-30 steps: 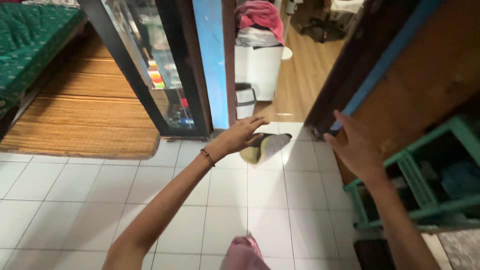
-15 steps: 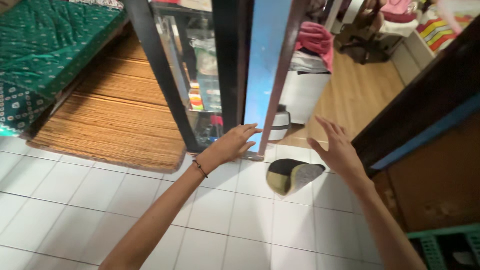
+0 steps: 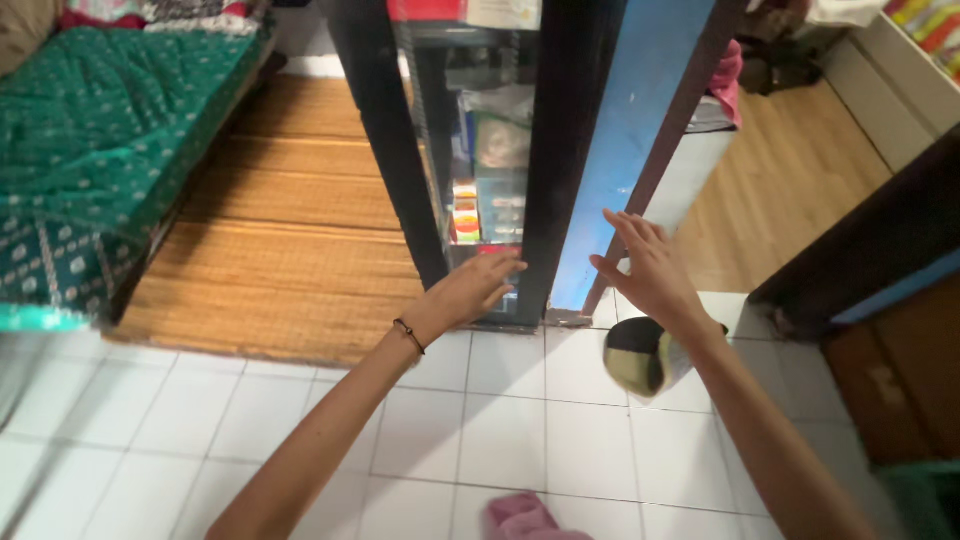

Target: The person tidies a bedroom: they straighten pillows and a Hello Kitty blanket on the bed, reposition a white fan near the desk, adjust a doormat in the hallway, stack pillows on a lower bunk bed, and reposition a bamboo floor mat before returning to the first bed.

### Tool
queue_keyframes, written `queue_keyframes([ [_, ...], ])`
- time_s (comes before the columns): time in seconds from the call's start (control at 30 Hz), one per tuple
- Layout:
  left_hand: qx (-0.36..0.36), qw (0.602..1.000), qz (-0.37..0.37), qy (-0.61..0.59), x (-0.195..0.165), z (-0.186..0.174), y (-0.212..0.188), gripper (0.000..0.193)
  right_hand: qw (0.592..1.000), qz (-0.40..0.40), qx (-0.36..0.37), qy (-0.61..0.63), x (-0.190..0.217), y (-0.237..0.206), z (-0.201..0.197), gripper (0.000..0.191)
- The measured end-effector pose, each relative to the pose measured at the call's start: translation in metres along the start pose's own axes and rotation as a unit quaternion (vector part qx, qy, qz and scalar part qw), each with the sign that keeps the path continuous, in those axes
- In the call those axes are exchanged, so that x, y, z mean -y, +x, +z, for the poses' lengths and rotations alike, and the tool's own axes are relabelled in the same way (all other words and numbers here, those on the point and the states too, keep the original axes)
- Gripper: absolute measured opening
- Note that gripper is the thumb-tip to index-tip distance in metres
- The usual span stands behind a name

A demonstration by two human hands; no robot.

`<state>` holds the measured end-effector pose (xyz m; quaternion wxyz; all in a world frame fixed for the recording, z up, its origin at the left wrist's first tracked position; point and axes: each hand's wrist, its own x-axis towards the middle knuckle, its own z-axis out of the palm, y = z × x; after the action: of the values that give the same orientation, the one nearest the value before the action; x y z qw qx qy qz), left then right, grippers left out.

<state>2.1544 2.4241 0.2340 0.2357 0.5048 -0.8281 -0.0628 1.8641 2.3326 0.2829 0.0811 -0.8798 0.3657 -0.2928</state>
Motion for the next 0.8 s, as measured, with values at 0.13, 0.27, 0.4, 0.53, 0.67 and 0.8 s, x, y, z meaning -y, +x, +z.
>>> queue_keyframes([
  [0.13,0.021,0.998,0.046,-0.024,0.035,-0.014,0.005,0.038,0.999,0.051,0.006,-0.007,0.018,0.032,0.026,0.07],
  [0.27,0.075,0.995,0.06,-0.026,0.069,-0.025,0.012,0.038,0.999,0.032,-0.017,-0.003,0.032,0.051,0.052,0.071],
  [0.4,0.103,0.993,0.04,-0.045,0.104,-0.038,0.001,0.043,0.998,0.058,-0.007,-0.004,0.048,0.071,0.072,0.071],
  [0.53,0.1,0.992,0.061,-0.041,0.145,-0.038,-0.001,0.043,0.996,0.087,-0.006,-0.027,0.067,0.082,0.088,0.071],
  [0.67,0.09,0.99,0.09,-0.064,0.188,-0.024,-0.015,0.043,0.991,0.123,-0.001,-0.045,0.09,0.086,0.111,0.073],
  [0.8,0.086,0.987,0.106,-0.08,0.232,-0.006,-0.049,0.041,0.989,0.145,-0.004,-0.027,0.117,0.076,0.15,0.072],
])
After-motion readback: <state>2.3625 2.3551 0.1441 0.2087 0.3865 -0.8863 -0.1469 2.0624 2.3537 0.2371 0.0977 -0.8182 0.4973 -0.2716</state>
